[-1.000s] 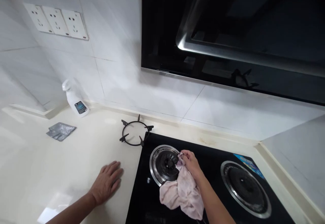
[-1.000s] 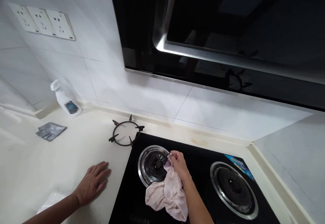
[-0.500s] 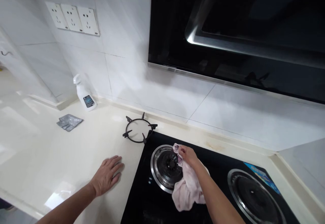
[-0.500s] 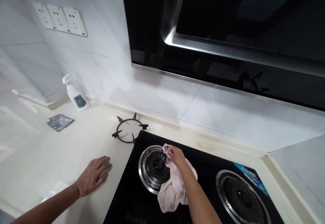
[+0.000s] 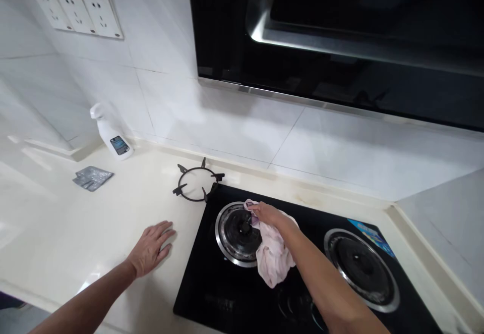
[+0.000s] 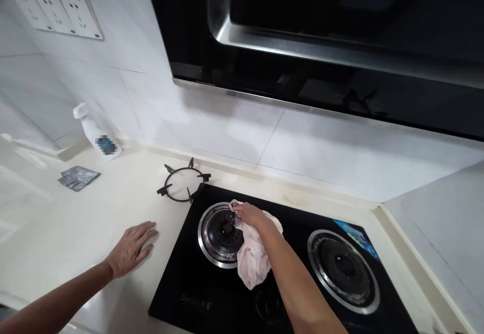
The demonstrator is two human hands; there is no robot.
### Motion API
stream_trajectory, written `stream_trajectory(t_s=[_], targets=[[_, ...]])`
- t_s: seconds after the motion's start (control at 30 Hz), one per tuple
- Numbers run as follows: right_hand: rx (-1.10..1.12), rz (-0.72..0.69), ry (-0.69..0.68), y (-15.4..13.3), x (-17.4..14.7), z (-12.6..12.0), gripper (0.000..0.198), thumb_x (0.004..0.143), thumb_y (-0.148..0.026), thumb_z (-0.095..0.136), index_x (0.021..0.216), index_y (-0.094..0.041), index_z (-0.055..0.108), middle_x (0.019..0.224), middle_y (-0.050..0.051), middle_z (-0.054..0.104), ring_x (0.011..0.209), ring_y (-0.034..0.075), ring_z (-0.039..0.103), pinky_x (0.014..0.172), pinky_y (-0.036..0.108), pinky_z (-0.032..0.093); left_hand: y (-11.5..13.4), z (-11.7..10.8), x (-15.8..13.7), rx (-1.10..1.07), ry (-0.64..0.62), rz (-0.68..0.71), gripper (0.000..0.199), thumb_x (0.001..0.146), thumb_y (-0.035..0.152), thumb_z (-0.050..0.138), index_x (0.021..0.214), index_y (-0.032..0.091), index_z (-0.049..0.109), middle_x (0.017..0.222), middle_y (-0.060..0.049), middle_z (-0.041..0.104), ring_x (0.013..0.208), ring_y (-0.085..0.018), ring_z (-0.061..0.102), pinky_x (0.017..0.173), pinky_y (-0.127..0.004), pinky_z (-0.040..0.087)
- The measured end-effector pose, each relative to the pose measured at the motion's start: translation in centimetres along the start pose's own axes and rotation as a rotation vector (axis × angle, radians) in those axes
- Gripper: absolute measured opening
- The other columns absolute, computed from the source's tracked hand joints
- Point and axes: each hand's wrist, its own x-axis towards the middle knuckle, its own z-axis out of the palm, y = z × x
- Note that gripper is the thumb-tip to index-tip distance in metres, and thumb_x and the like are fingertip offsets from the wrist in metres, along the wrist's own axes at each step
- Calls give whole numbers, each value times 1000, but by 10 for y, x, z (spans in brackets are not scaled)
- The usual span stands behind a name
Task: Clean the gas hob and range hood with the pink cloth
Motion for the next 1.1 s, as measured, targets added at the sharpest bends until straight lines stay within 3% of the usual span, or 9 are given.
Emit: stream_trajectory(t_s=[0.17, 0.33, 0.47, 0.53, 0.6, 0.73, 0.87, 1.1], targets=[[-65, 158, 9, -4, -79, 26, 49, 101, -25, 33, 144, -17, 55, 133, 16, 64, 114, 23, 65, 101, 34, 45, -2, 3, 1, -1, 1, 2, 35, 96, 35, 51, 128, 26, 61, 141, -9, 60, 129, -27, 55, 100, -42, 44], [-123, 272, 57, -65, -132, 73, 61, 102, -38, 33, 145, 3, 46, 140, 30, 55, 127, 35, 58, 103, 44, 43, -2, 6, 1, 5, -3, 3, 35, 96, 34, 51, 128, 25, 60, 141, -10, 60, 130, -27, 54, 100, -44, 44], [-114, 271, 119, -118, -144, 105, 52, 101, -34, 35, 135, -3, 58, 128, 24, 65, 118, 34, 63, 101, 41, 44, -3, 6, 1, 13, -6, 6, 35, 96, 34, 51, 128, 25, 60, 141, -10, 60, 131, -27, 54, 99, -44, 45], [-89, 242, 178, -126, -147, 117, 45, 100, -30, 36, 129, -10, 63, 122, 19, 69, 114, 30, 64, 102, 39, 44, -3, 7, 0, 13, -4, 6, 35, 96, 35, 51, 128, 26, 60, 141, -9, 60, 130, -27, 54, 99, -43, 45], [-94, 240, 267, -117, -148, 123, 41, 99, -27, 37, 123, -13, 67, 122, 16, 69, 118, 29, 61, 106, 38, 40, -4, 8, -1, 13, 4, 7, 34, 96, 35, 51, 128, 26, 60, 141, -9, 60, 130, -27, 54, 100, -43, 45], [-157, 310, 399, -61, -140, 112, 40, 97, -23, 39, 123, -13, 67, 125, 18, 64, 120, 30, 57, 107, 41, 38, -4, 8, -1, 15, 10, 13, 35, 96, 35, 51, 129, 25, 60, 142, -9, 59, 131, -27, 54, 101, -43, 44], [-140, 273, 356, -15, -106, 80, 36, 93, -15, 42, 117, -15, 70, 114, 14, 66, 108, 25, 59, 100, 35, 41, -3, 8, -1, 5, -1, 3, 35, 96, 35, 52, 128, 25, 60, 141, -10, 59, 131, -27, 53, 100, -44, 44], [-109, 220, 262, -3, -25, 27, 25, 92, -15, 51, 99, -22, 74, 104, 7, 67, 97, 17, 61, 85, 24, 40, 1, 6, 0, -7, -16, -14, 35, 95, 33, 51, 128, 25, 60, 141, -10, 59, 131, -28, 52, 101, -45, 43]])
